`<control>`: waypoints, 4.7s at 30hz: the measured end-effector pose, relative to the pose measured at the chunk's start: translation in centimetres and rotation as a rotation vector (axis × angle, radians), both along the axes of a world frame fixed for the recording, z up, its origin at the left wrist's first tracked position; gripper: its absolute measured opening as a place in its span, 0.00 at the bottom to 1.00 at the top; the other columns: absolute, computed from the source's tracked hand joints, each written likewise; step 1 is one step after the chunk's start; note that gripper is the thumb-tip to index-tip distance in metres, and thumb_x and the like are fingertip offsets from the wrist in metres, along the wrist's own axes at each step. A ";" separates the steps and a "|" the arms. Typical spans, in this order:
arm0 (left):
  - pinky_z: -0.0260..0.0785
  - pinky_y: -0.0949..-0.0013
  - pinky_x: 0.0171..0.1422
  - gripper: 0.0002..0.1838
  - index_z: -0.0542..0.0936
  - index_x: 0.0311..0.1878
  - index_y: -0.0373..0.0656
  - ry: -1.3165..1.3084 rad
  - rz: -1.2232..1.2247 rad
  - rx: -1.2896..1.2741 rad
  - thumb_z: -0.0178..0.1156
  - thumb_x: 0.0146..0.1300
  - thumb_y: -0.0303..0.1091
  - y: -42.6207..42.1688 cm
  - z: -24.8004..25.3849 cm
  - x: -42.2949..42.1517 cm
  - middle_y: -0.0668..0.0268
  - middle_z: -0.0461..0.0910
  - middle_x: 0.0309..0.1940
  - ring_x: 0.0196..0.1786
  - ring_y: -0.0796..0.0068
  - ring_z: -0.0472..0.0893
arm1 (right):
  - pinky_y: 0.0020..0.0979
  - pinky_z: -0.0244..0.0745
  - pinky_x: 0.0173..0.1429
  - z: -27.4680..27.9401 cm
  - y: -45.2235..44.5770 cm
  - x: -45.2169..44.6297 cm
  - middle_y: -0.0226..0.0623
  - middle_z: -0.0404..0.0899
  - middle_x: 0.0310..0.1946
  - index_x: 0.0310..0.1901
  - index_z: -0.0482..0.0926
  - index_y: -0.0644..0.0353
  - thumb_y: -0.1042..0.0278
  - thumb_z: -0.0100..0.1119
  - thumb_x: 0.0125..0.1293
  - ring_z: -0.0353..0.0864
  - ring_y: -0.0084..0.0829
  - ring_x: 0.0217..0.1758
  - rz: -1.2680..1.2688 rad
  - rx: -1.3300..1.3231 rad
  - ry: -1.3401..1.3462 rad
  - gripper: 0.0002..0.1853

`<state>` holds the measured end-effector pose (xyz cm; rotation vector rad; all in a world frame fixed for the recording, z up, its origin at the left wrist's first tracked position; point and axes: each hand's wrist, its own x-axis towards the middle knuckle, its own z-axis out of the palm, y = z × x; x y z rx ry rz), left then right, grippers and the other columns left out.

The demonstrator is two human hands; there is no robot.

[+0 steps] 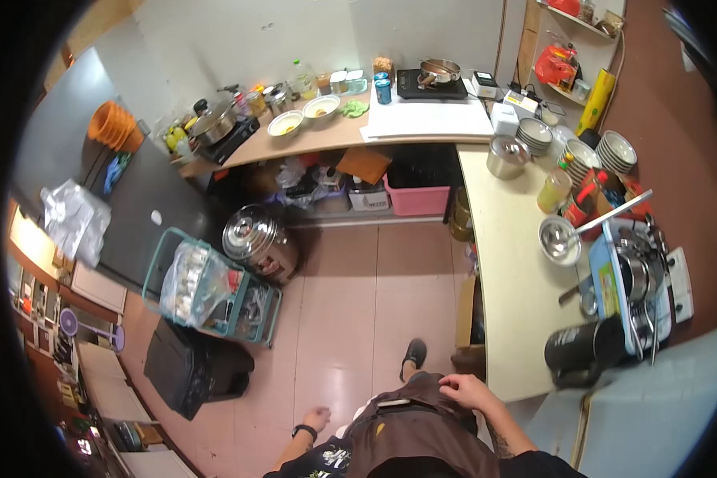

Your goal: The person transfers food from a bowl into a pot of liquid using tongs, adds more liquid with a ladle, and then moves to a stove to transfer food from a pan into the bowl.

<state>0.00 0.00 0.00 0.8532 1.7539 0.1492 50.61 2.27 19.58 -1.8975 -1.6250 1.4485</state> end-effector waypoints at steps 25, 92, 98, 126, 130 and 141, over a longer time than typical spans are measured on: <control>0.74 0.73 0.50 0.15 0.80 0.53 0.36 -0.343 -0.303 0.407 0.63 0.68 0.35 89.9 13.7 30.8 0.65 0.84 0.40 0.44 0.78 0.82 | 0.45 0.75 0.60 10.4 109.7 37.6 0.51 0.79 0.50 0.47 0.82 0.62 0.67 0.59 0.62 0.78 0.48 0.57 -0.451 0.589 -0.934 0.14; 0.62 0.82 0.19 0.13 0.75 0.52 0.41 -0.909 -0.210 -0.196 0.52 0.76 0.40 112.3 25.5 72.8 0.75 0.67 0.25 0.18 0.88 0.63 | 0.25 0.59 0.20 -8.3 43.4 15.1 0.25 0.67 0.22 0.40 0.73 0.59 0.68 0.54 0.71 0.64 0.16 0.20 -2.264 -0.117 -0.014 0.05; 0.56 0.85 0.14 0.08 0.75 0.48 0.43 -0.890 -0.271 -0.130 0.52 0.76 0.37 110.1 26.2 70.5 0.77 0.63 0.22 0.15 0.91 0.60 | 0.32 0.72 0.33 3.2 46.4 24.8 0.34 0.76 0.28 0.52 0.76 0.63 0.72 0.57 0.66 0.77 0.27 0.29 -1.557 0.082 -0.483 0.14; 0.62 0.77 0.16 0.12 0.69 0.48 0.42 -0.603 -0.565 -0.378 0.59 0.70 0.36 89.4 28.7 62.0 0.72 0.66 0.21 0.13 0.83 0.64 | 0.46 0.78 0.55 3.0 59.5 42.7 0.51 0.84 0.42 0.47 0.84 0.60 0.69 0.55 0.63 0.83 0.51 0.47 -0.889 -0.101 -0.737 0.14; 0.62 0.77 0.16 0.12 0.69 0.48 0.42 -0.591 -0.587 -0.368 0.59 0.70 0.36 89.2 28.1 62.0 0.72 0.66 0.21 0.13 0.83 0.64 | 0.46 0.78 0.53 7.2 58.6 42.6 0.49 0.84 0.42 0.44 0.84 0.60 0.71 0.53 0.64 0.84 0.50 0.44 -0.781 -0.056 -0.830 0.12; 0.63 0.76 0.16 0.12 0.69 0.46 0.42 -0.568 -0.602 -0.373 0.60 0.69 0.35 88.8 28.1 61.6 0.71 0.67 0.20 0.13 0.83 0.65 | 0.46 0.79 0.48 4.6 59.0 43.5 0.46 0.83 0.38 0.35 0.82 0.61 0.72 0.48 0.65 0.85 0.48 0.42 -0.559 -0.206 -0.956 0.11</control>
